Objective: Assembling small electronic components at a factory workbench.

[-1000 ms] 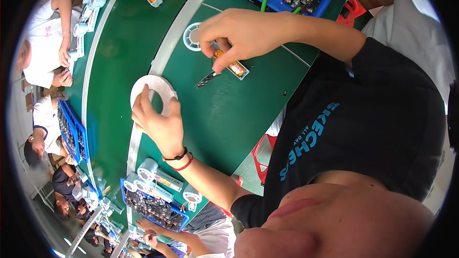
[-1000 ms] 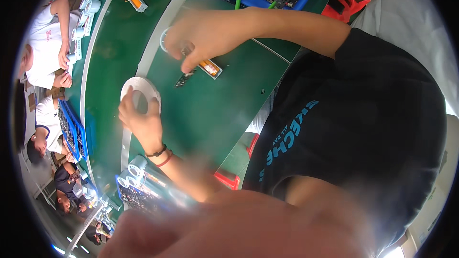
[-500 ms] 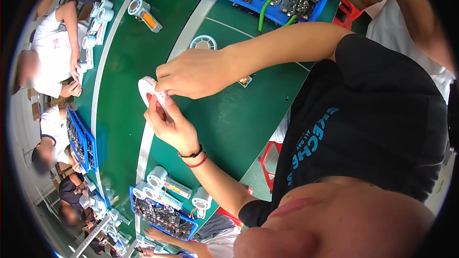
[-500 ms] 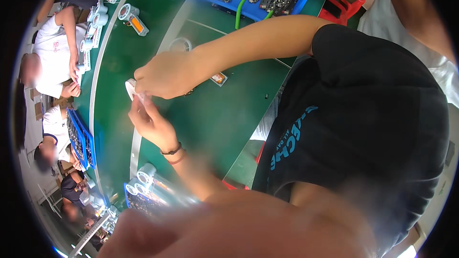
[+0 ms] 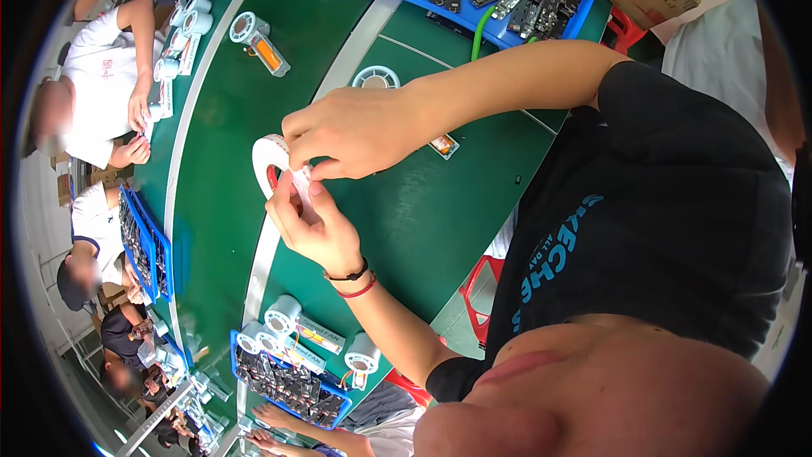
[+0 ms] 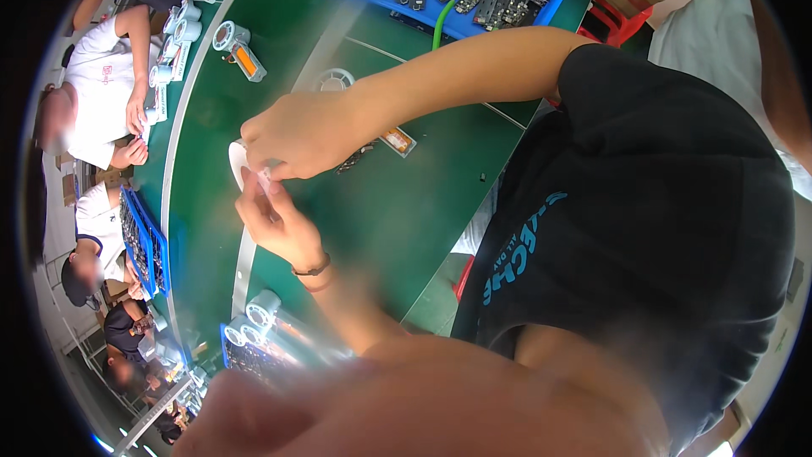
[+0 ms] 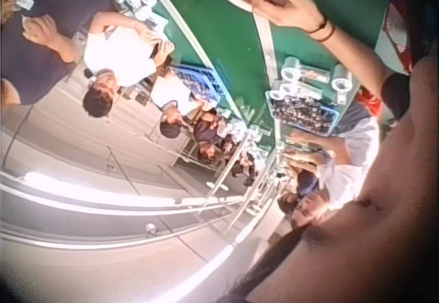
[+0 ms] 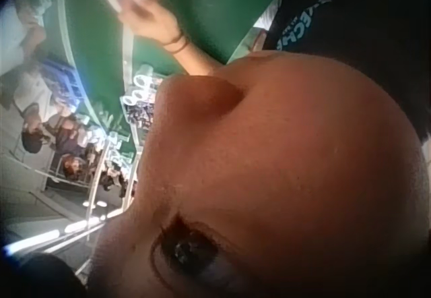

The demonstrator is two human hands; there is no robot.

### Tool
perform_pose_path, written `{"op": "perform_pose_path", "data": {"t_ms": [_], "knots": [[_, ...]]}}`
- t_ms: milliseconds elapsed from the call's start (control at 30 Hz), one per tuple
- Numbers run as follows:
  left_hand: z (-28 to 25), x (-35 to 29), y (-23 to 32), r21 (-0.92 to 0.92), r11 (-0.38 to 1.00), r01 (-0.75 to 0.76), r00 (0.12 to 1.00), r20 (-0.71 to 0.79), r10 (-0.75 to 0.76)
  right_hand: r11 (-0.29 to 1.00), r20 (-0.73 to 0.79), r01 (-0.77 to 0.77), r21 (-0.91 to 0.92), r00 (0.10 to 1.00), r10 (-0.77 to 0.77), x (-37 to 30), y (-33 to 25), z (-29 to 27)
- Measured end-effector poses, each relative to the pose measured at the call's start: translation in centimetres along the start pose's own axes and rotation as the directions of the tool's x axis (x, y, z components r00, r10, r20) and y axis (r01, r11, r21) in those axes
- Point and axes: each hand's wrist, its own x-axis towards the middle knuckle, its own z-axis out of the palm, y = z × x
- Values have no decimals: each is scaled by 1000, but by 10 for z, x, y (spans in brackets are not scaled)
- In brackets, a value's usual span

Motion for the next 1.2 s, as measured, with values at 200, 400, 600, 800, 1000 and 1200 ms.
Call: {"op": "perform_pose_path", "data": {"t_ms": [200, 400, 600, 800, 1000, 1200], "knots": [[-2, -2, 1, -39, 999, 8, 1000, -1, -8, 991, 4, 33, 132, 999, -34, 4, -1, 1], [-5, 0, -2, -114, 989, 91, 995, -28, -94, 980, -90, 178, 87, 981, -170, 13, -2, 9], [-17, -2, -4, -424, 885, 190, 966, -83, -247, 911, -133, 325, 254, 944, -300, 25, -20, -2], [-15, 12, -17, -210, 967, 144, 917, -338, -210, 811, -34, -183, 556, 970, 242, 94, 37, -18], [-10, 5, -49, 484, 860, -164, 958, -130, 256, 959, 232, -283, -3, 933, 276, 137, 129, 30], [-7, 6, -46, 510, 856, -85, 979, -119, 167, 944, 333, -290, -157, 884, 327, 152, 155, 56]]}}
